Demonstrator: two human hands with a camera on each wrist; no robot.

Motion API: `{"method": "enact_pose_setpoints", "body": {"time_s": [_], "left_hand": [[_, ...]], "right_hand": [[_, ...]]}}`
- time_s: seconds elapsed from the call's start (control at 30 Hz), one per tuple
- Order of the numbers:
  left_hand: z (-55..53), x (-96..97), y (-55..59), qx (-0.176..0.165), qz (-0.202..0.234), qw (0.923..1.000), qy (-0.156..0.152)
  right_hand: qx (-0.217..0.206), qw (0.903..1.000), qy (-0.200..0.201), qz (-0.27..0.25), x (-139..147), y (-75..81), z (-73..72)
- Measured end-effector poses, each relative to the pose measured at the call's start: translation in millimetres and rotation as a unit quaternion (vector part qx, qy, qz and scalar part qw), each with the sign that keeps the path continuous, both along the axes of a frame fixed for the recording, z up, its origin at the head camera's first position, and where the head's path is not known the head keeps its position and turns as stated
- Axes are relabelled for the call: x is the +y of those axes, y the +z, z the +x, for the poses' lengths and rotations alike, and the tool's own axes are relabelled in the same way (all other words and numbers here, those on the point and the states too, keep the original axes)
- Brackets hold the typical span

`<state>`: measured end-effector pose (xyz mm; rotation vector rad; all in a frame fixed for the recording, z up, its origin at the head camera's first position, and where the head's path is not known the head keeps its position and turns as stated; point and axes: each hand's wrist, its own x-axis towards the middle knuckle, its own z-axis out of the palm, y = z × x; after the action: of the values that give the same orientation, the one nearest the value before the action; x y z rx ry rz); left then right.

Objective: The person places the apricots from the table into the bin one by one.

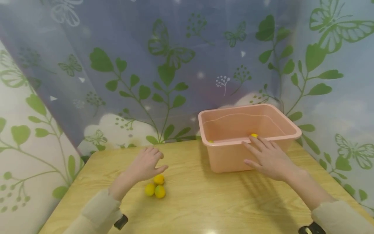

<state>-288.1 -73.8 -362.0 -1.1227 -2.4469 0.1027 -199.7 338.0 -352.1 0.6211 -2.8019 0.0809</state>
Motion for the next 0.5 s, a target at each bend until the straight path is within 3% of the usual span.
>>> {"method": "enact_pose_setpoints", "body": {"time_s": [0.23,0.5], "left_hand": [[9.1,-13.5,-18.8,0.027,-0.048,0.9985,0.004],[17.6,-26.6,-37.3,-0.012,-0.074,0.997,0.017]], "right_hand": [[-0.013,0.9998,-0.001,-0.014,-1.0,-1.0,1.6],[0.005,0.9999,0.007,-0.007,-0.1,-0.7,-0.7]]}}
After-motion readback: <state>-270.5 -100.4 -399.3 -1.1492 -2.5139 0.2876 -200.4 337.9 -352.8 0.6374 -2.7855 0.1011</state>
